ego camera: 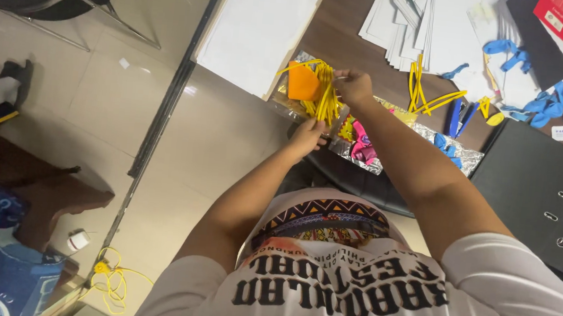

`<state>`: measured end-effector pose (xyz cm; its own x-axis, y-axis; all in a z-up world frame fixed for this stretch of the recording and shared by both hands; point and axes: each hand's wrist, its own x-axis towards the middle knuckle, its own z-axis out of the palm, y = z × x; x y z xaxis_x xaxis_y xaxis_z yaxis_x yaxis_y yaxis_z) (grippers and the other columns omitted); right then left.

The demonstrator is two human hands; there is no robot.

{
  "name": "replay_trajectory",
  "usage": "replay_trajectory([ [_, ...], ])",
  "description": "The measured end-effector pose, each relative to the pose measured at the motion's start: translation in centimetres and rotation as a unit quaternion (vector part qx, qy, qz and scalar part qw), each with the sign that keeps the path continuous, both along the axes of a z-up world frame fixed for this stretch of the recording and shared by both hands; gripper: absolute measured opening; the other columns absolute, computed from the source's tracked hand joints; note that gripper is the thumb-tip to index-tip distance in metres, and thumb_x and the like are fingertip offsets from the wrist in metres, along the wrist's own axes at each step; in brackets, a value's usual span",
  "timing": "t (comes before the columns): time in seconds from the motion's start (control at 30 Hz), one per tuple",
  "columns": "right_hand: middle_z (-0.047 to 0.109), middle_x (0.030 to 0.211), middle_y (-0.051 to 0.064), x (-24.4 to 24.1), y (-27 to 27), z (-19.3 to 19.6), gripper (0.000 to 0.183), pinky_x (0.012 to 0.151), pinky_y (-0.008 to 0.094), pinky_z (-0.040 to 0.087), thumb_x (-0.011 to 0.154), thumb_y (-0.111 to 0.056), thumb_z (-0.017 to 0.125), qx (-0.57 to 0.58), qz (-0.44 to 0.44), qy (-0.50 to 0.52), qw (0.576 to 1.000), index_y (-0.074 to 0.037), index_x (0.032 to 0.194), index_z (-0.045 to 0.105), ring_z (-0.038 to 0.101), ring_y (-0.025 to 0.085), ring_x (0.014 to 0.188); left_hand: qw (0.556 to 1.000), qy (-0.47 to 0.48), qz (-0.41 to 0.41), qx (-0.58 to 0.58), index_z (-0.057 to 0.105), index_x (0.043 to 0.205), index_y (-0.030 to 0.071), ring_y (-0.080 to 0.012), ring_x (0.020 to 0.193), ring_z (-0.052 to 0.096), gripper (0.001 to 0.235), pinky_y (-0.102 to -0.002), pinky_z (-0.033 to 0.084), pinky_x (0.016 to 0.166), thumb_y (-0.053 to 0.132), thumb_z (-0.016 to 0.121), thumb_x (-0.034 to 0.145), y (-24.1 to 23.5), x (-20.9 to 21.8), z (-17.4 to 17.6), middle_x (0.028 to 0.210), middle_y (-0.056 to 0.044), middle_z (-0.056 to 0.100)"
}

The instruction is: The person sorts colorful plastic strips and small white cards on a cluttered table. They pick up and separate the strips by color, placing them into piles, and then handle a stack of small white cards.

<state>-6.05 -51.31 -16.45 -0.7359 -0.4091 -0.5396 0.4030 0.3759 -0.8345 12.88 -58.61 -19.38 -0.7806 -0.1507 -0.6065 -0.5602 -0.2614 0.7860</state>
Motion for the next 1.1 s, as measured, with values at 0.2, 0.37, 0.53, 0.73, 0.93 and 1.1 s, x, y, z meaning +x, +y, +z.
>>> replay_trajectory([
  [0.2,0.073,0.085,0.005,-2.2,-2.1,-2.0,0.017,0.058,0.027,0.053,0.090,-0.008,0.075,0.013,0.029,0.132,0.991,0.000,0.105,0.072,0.064,0.010,0.066,1.000,-0.005,0.016,-0.020,0.014,0.158,0.012,-0.0200,0.098,0.070,0.075,-0.036,0.054,0.070,0.038,0.053,0.100,-0.4,-0.7,2.4,0.118,-0.007,0.065],
  [0.37,0.075,0.097,0.003,-1.8,-0.1,-3.2,0.027,0.072,0.026,0.057,0.089,-0.011,0.076,0.027,-0.016,0.174,0.984,0.000,0.114,0.071,0.070,0.008,0.084,0.993,0.055,0.006,-0.101,0.028,0.157,0.004,-0.0208,0.091,0.071,0.070,-0.033,0.058,0.081,0.034,0.060,0.102,0.6,-1.0,-3.4,0.111,-0.010,0.070],
  [0.53,0.073,0.103,0.007,-0.6,8.3,-3.5,0.031,0.075,0.029,0.056,0.094,-0.011,0.071,-0.034,-0.043,0.134,0.989,0.002,0.122,0.067,0.067,0.014,0.085,0.971,0.129,-0.005,-0.204,0.047,0.147,0.006,-0.0177,0.087,0.070,0.055,-0.030,0.054,0.080,0.028,0.061,0.100,2.2,-3.6,0.7,0.107,-0.010,0.074],
  [0.73,0.066,0.097,0.003,0.9,19.8,2.2,0.033,0.064,0.028,0.052,0.095,-0.011,0.068,-0.009,-0.173,0.114,0.978,-0.004,0.126,0.065,0.063,0.012,0.079,0.966,0.189,-0.075,-0.161,0.061,0.137,0.005,-0.0151,0.091,0.070,0.037,-0.029,0.055,0.083,0.022,0.059,0.104,7.1,-9.5,0.0,0.106,-0.010,0.075],
  [0.93,0.067,0.098,0.002,0.5,29.6,1.0,0.029,0.064,0.026,0.049,0.097,-0.011,0.066,-0.005,-0.298,0.077,0.951,-0.008,0.127,0.065,0.065,0.010,0.079,0.953,0.230,-0.118,-0.159,0.064,0.133,0.004,-0.0130,0.087,0.068,0.034,-0.028,0.055,0.076,0.012,0.062,0.100,13.4,-15.9,-2.3,0.103,-0.009,0.078],
  [1.1,0.066,0.115,0.002,-2.3,31.6,-1.4,0.042,0.070,0.026,0.053,0.092,-0.006,0.065,-0.034,-0.154,0.084,0.984,-0.011,0.133,0.061,0.063,0.012,0.090,0.958,0.238,-0.115,-0.109,0.064,0.131,0.005,-0.0124,0.089,0.070,0.030,-0.027,0.057,0.078,0.012,0.063,0.101,15.0,-21.6,-4.5,0.103,-0.006,0.075],
])
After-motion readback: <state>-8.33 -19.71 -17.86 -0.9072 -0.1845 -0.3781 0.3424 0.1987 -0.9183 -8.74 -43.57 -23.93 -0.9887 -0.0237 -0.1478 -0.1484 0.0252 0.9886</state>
